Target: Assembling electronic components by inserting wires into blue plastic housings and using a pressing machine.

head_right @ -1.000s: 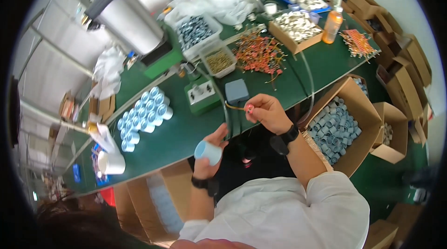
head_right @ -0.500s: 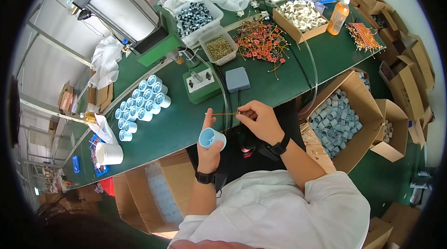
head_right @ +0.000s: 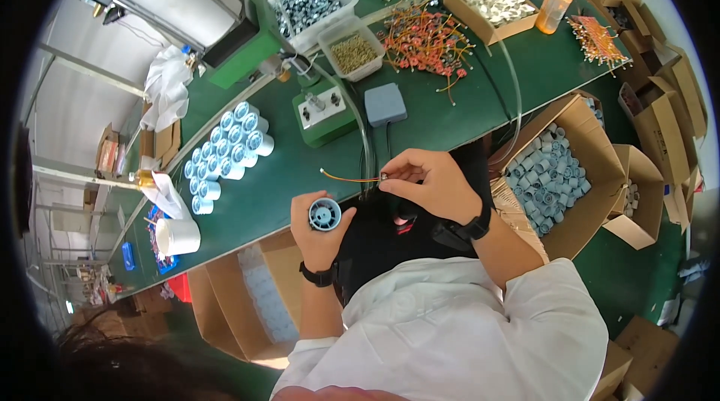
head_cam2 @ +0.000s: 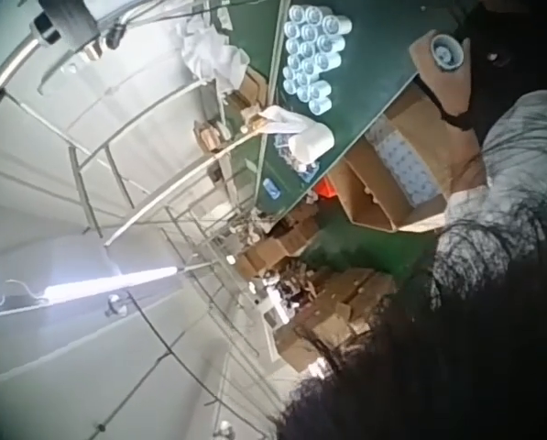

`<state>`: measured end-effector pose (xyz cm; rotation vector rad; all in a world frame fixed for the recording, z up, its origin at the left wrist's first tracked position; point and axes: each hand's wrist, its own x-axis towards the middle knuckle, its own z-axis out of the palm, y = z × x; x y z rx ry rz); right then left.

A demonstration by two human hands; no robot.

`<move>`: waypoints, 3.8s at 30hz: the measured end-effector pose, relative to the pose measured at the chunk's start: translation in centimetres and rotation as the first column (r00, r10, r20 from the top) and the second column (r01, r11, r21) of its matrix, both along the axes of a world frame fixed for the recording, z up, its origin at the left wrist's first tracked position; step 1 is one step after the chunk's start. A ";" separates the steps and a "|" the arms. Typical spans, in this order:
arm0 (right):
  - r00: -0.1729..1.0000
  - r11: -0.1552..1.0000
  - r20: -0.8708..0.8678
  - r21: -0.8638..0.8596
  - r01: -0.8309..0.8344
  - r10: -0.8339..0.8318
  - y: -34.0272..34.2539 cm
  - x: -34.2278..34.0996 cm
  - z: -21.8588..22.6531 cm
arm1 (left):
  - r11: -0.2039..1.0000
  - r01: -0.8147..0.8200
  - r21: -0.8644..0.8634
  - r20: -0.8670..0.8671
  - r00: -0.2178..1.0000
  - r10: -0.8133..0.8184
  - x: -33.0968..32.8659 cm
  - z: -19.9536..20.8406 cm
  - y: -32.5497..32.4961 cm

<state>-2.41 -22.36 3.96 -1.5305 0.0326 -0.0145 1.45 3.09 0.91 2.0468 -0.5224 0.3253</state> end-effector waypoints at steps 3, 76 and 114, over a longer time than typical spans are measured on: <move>0.990 0.988 -0.065 0.103 -0.116 0.123 0.6 -1.2 0.8 | 0.998 -0.040 0.049 0.104 0.994 0.034 0.3 0.0 0.2; 0.956 0.956 0.171 -0.132 0.263 -0.239 -11.1 8.2 -9.5 | 0.723 -0.179 -0.667 -0.602 0.702 -0.381 20.3 1.1 -3.1; 0.929 0.938 0.168 -0.051 0.344 -0.331 -8.9 9.3 -8.5 | 0.932 0.036 -0.360 -0.335 0.928 -0.166 12.3 -5.2 5.2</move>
